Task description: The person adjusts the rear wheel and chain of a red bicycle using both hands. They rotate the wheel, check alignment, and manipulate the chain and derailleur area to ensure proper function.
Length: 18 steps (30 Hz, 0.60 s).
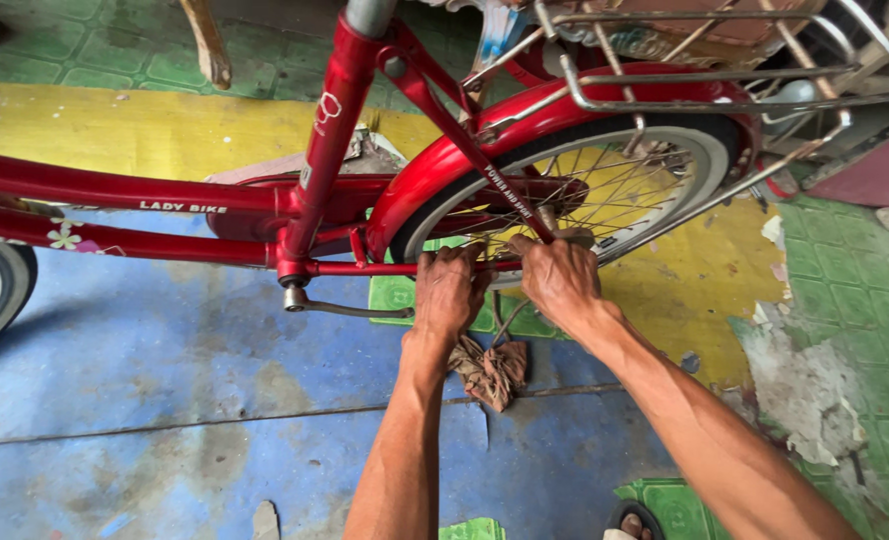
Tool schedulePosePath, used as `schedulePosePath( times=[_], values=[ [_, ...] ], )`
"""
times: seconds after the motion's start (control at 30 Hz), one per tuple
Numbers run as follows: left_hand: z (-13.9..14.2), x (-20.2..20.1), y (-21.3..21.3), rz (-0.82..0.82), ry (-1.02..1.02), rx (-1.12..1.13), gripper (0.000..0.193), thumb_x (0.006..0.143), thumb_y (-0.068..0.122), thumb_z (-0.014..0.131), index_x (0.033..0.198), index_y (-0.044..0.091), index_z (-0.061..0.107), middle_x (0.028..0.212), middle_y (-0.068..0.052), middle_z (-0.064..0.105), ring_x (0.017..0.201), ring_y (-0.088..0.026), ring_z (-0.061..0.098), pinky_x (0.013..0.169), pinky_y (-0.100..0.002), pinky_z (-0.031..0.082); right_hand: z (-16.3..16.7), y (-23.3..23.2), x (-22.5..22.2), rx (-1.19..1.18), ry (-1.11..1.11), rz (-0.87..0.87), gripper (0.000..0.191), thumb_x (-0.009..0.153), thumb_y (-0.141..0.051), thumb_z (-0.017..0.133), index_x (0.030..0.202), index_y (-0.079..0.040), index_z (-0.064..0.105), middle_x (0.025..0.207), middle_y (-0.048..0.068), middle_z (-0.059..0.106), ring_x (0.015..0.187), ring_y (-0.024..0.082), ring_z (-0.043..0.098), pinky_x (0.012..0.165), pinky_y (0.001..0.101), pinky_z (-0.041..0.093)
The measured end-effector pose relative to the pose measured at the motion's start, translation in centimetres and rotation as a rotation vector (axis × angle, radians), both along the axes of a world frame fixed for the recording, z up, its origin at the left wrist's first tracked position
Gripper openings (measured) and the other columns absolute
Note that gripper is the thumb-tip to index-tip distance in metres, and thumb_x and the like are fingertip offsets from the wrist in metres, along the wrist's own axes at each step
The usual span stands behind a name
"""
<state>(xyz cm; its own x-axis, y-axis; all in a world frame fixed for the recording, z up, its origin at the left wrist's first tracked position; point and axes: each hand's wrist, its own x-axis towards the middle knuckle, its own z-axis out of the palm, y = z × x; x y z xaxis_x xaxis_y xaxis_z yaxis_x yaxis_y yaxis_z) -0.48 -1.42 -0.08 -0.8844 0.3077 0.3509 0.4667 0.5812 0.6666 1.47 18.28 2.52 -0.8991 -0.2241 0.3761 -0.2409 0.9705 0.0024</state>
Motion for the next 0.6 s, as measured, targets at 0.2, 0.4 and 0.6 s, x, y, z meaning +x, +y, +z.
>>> schedulePosePath(
  times=[0.2,0.4,0.6],
  values=[
    [-0.1,-0.1,0.0,-0.008,0.013,0.012,0.046,0.088,0.027,0.074,0.130,0.010,0.067,0.112,-0.012,0.075,0.106,-0.031,0.064,0.092,-0.048,0.041,-0.2,-0.4,1.0,-0.099,-0.142,-0.114,0.033,0.107,-0.014,0.049,0.128,0.003,0.067,0.045,0.014,0.057,0.028,0.017,0.039,0.024,0.0345,0.029],
    [-0.4,-0.2,0.0,-0.011,0.043,0.007,0.045,0.086,0.028,0.075,0.128,0.011,0.068,0.113,-0.011,0.075,0.107,-0.031,0.064,0.092,-0.048,0.041,0.2,-0.4,0.4,0.170,0.025,-0.025,0.034,0.099,-0.005,0.047,0.123,0.006,0.069,0.049,0.010,0.057,0.027,0.013,0.040,0.022,0.0300,0.029],
    [-0.9,-0.1,0.0,0.004,0.023,0.020,0.042,0.087,0.025,0.073,0.125,0.010,0.068,0.110,-0.011,0.075,0.108,-0.031,0.063,0.091,-0.048,0.042,0.4,-2.3,1.0,-0.141,-0.235,-0.115,0.035,0.105,-0.002,0.041,0.128,0.004,0.067,0.051,0.011,0.060,0.030,0.015,0.046,0.028,0.0322,0.035]
  ],
)
